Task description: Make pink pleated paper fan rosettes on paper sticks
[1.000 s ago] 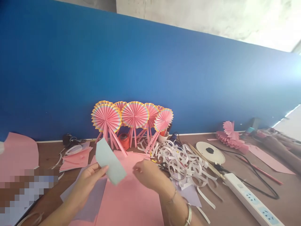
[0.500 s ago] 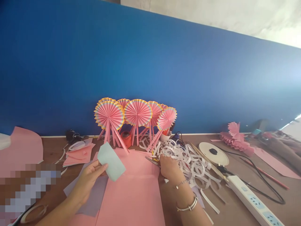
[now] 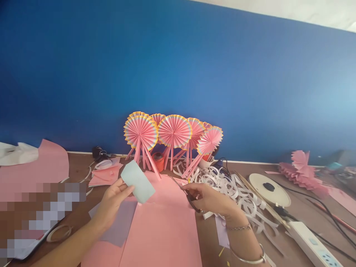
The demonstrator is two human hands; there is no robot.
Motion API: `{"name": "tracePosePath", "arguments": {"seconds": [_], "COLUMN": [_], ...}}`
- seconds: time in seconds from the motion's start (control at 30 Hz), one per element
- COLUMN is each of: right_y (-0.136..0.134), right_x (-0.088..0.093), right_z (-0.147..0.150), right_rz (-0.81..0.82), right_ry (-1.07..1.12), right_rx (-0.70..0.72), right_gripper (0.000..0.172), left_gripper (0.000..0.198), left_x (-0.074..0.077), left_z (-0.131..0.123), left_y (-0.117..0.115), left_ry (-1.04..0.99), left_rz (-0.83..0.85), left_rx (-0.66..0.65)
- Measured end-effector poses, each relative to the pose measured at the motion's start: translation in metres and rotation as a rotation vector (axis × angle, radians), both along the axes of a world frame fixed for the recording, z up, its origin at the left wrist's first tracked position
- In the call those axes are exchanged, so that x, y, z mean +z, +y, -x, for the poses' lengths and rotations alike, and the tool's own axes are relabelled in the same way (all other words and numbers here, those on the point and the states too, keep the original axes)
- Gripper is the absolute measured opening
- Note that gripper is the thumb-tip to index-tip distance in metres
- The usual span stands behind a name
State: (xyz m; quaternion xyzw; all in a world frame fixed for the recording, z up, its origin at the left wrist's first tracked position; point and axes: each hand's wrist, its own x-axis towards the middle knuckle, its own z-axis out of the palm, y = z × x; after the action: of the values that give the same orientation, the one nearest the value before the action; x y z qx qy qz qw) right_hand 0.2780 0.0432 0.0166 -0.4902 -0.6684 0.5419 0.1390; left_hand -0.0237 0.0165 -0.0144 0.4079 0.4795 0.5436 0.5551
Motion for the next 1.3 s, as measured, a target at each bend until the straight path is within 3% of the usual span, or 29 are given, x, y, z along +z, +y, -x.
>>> {"name": "tracePosePath", "arguments": {"seconds": [0.2,0.47,1.3], "right_y": [-0.003,-0.008,-0.015], "right_x": [-0.015,-0.043,-0.042], "right_z": [0.047,0.071,0.081], "right_rz": [0.099,0.017,0.038], "right_ry": [0.234,0.26,0.218], "right_rx": [0.172,0.18,0.062], "right_gripper": [0.045,0.045,0.041], "left_gripper": [0.045,0.047,0.049], "left_x": [0.003,0.003,0.003], "left_z": [0.003,0.004,0.001], "left_y": [-0.001,0.0,-0.002], "left_ry": [0.023,0.038,0.059], "left_rz": [-0.009,-0.002,0.019], "left_rx": [0.02,0.03,0.028]}}
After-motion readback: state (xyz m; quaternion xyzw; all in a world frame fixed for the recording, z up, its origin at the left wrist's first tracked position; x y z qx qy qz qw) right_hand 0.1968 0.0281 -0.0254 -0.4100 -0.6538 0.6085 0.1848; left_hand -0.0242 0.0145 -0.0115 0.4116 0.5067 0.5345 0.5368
